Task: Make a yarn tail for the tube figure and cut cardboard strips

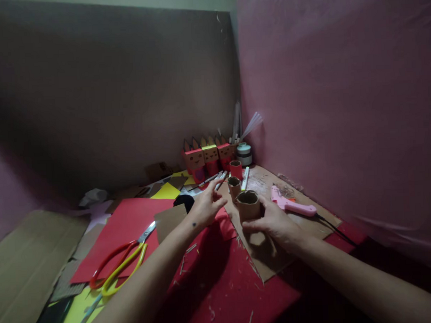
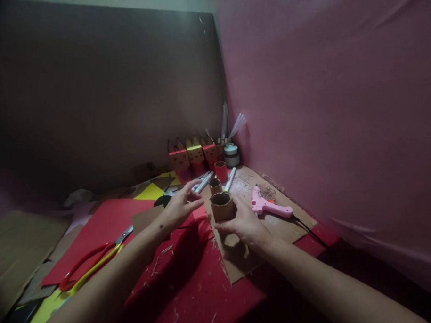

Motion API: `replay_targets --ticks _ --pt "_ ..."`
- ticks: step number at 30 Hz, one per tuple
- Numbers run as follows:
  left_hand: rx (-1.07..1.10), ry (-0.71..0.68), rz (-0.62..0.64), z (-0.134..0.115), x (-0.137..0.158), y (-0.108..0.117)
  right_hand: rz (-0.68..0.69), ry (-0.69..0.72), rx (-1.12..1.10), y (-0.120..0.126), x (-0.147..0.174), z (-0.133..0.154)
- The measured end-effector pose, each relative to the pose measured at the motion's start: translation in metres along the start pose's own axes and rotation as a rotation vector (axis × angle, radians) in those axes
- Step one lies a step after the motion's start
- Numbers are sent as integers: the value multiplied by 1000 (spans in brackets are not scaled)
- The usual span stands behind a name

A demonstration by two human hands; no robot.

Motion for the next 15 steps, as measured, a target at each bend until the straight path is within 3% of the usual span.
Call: replay_targets --ticks 6,11,15 --pt "-328 48 85 -9 -54 -21 -171 120 -2 41 -18 15" --pt "-489 178 123 11 -78 -4 -98 106 -48 31 -51 10" --pt "-539 191 174 25 -90 -2 -95 78 48 24 -74 1"
Point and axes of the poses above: each hand's wrist, its own x-axis away from the middle knuckle, its own y-axis out of the back of the hand, z = x × y, the point moved 10 cm from there along -x, towards the middle knuckle, and after that the axes turned 13 degrees about z, right-handed, at the moved point
